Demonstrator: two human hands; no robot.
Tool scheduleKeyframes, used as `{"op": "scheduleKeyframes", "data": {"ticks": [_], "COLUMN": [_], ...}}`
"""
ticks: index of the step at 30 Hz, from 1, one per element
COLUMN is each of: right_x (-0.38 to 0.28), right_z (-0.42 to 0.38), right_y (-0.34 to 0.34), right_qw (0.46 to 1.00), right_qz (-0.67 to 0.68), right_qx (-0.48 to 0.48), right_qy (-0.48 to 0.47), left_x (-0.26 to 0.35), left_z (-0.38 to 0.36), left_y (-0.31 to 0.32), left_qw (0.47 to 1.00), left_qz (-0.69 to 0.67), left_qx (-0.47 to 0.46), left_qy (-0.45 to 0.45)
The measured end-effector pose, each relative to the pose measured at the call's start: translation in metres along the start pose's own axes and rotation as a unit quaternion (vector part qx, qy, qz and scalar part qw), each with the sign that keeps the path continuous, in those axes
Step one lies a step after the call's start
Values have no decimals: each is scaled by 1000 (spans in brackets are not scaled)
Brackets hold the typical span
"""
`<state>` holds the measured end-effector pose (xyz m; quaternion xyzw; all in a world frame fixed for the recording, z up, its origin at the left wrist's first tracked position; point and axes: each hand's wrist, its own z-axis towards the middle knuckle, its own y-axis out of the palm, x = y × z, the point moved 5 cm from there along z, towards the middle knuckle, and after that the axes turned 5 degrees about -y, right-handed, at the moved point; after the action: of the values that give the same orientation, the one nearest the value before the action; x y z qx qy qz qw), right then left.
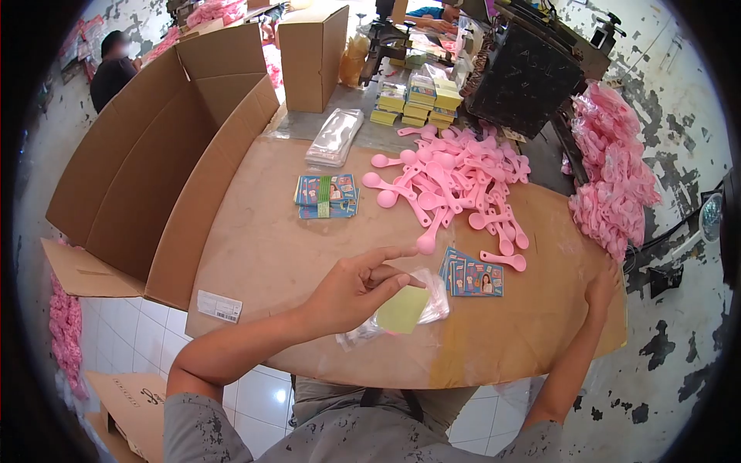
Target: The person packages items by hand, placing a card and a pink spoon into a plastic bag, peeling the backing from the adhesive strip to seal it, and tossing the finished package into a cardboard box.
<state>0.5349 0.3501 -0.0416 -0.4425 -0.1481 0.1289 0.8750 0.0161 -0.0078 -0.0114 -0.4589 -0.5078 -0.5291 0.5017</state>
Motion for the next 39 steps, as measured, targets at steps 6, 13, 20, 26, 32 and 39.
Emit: {"op": "scheduleKeyframes", "data": {"ticks": [6,13,20,26,32,39], "right_x": [-149,-348,-414,-410,-404,-392], "right_z": [12,-8,-24,-24,-21,-18], "right_y": [-113,-142,-117,-105,-99,-101], "right_qw": [983,708,532,547,488,513], "right_qz": [165,633,740,761,798,778], "right_qx": [-34,-269,-398,-339,-347,-344], "right_qy": [76,-159,-104,-76,-62,-114], "left_x": [-3,-16,-25,-31,-19,-24], "left_z": [2,6,9,10,11,12], "left_y": [0,-2,-8,-13,-13,-17], "left_qw": [998,999,999,999,998,993], "left_qz": [49,20,-26,-12,61,113], "left_qx": [30,26,24,36,34,-21], "left_qy": [2,1,-25,-40,-4,40]}}
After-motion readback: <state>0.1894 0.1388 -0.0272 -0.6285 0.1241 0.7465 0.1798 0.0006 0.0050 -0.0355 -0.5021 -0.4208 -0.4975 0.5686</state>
